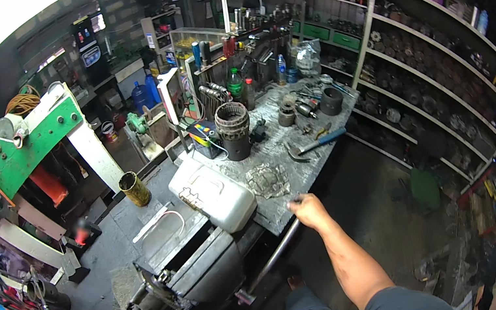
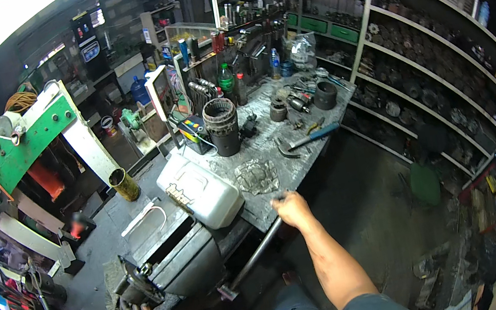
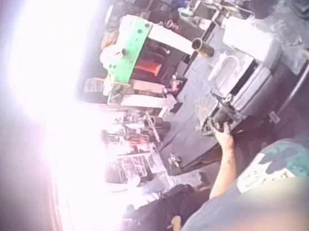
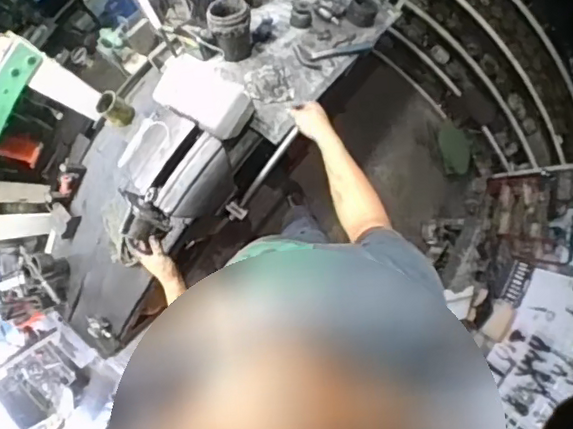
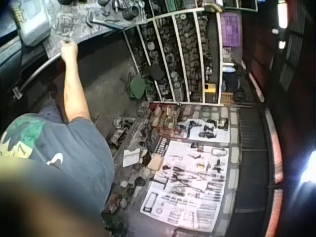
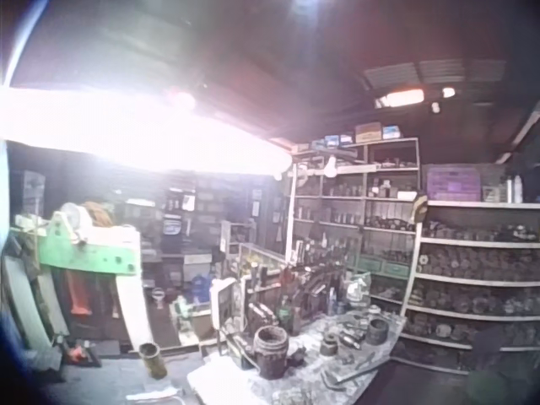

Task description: The person disassembles a motorcycle engine component on a workbench, using pliers and a hammer to remove parts. They then move to a motorcycle on a lift and attach a part to the underside of the vehicle.

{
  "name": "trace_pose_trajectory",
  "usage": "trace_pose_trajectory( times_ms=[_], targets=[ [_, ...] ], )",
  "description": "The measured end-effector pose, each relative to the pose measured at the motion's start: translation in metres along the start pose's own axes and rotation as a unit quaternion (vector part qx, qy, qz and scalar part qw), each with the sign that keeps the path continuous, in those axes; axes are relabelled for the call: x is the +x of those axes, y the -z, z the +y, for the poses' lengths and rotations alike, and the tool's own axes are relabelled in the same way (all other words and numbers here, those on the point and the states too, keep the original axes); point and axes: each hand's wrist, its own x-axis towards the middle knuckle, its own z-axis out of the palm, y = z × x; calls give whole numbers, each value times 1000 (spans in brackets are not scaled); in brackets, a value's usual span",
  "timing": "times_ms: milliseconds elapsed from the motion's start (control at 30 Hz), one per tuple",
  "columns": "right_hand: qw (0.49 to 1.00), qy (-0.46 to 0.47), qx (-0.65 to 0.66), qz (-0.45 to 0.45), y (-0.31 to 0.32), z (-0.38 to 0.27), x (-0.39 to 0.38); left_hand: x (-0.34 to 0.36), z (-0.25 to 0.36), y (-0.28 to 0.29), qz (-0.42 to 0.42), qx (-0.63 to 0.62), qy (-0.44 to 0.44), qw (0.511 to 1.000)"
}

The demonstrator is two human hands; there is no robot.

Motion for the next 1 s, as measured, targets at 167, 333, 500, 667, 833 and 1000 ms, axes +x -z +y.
trace_pose_trajectory(
  times_ms=[167, 333, 500, 667, 833, 1000],
  targets=[
    [954, 106, -139, -244, 58, -9, 8, -39, -18, 17, 66, 63, 23, 996],
    [877, 197, -142, -415, 78, -14, 38, -106, -35, -21, 330, 67, 152, 929],
    [834, 285, -134, -453, 108, 4, 88, -179, -47, -85, 402, 119, 257, 871],
    [887, 288, -149, -328, 151, 21, 128, -229, -58, -119, 226, 472, 272, 808],
    [893, 324, -95, -296, 200, 10, 194, -272, -72, -104, -122, 479, 418, 762],
    [867, 439, -118, -203, 220, -59, 311, -329, -96, -135, 174, 343, 517, 765]
  ],
)
